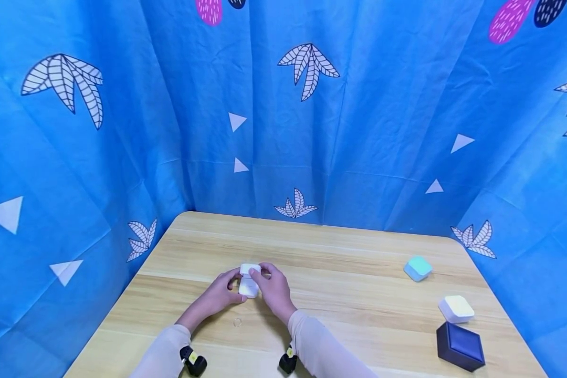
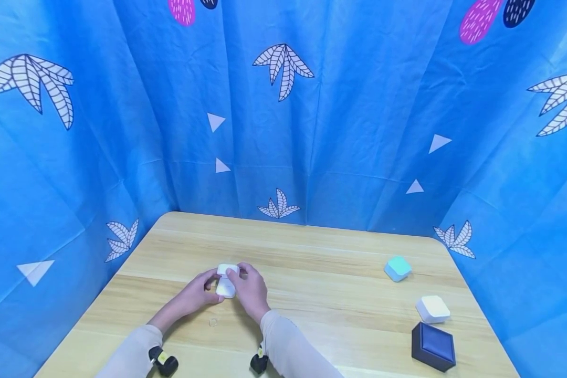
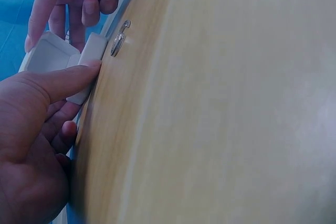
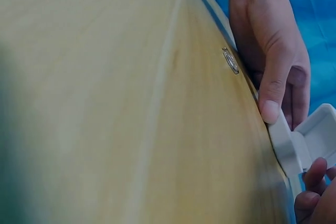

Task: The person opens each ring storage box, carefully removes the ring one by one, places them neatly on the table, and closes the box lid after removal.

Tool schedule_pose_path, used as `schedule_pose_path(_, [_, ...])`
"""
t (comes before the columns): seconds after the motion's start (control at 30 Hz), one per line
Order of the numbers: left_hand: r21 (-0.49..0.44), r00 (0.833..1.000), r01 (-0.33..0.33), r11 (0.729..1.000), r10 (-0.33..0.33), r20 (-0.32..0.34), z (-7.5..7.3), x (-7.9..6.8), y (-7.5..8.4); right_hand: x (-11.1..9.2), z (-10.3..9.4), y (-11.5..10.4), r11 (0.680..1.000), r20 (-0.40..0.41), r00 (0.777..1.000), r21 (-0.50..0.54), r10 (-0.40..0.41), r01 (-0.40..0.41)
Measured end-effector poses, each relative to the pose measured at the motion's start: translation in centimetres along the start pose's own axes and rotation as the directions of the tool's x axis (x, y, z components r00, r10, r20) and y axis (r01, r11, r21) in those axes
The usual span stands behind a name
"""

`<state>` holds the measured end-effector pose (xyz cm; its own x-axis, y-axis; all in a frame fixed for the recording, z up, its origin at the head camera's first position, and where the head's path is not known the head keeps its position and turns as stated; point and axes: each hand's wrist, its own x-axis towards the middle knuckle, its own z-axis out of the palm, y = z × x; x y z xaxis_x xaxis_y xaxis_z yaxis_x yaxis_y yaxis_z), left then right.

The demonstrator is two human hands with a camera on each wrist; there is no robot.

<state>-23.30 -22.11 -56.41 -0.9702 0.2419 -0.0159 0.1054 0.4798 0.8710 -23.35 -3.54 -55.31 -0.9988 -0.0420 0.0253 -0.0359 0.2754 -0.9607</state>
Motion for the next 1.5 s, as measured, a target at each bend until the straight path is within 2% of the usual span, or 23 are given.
schedule_pose_path(0.3, [0.011, 1.000, 0.019, 1.000, -0.019, -0.006, 0.1, -0.2, 0.1, -0.5, 0.3, 0.2, 1.000, -0.010, 1.000, 0.011, -0.014, 0.014])
schedule_pose_path(0.63, [0.023, 0.999, 0.036, 0.999, -0.035, -0.020, 0.1, -0.1, 0.1, -0.8, 0.0, 0.2, 0.998, 0.014, 0.999, 0.035, -0.044, 0.043])
schedule_pose_path(0.87, [0.020, 0.999, 0.043, 0.999, -0.042, -0.028, 0.1, -0.2, 0.2, -1.1, 0.1, 0.4, 0.998, 0.024, 0.999, 0.045, -0.036, 0.035])
schedule_pose_path(1.23, [0.020, 0.998, 0.052, 0.998, -0.051, -0.037, 0.2, -0.3, 0.1, -1.5, -0.2, 0.2, 0.998, 0.039, 0.998, -0.046, -0.050, 0.051])
schedule_pose_path(1.5, [0.017, 0.999, 0.028, 0.999, -0.027, -0.024, 0.0, -0.3, 0.0, -1.8, -0.2, 0.1, 0.994, 0.049, 0.997, -0.079, -0.066, 0.070])
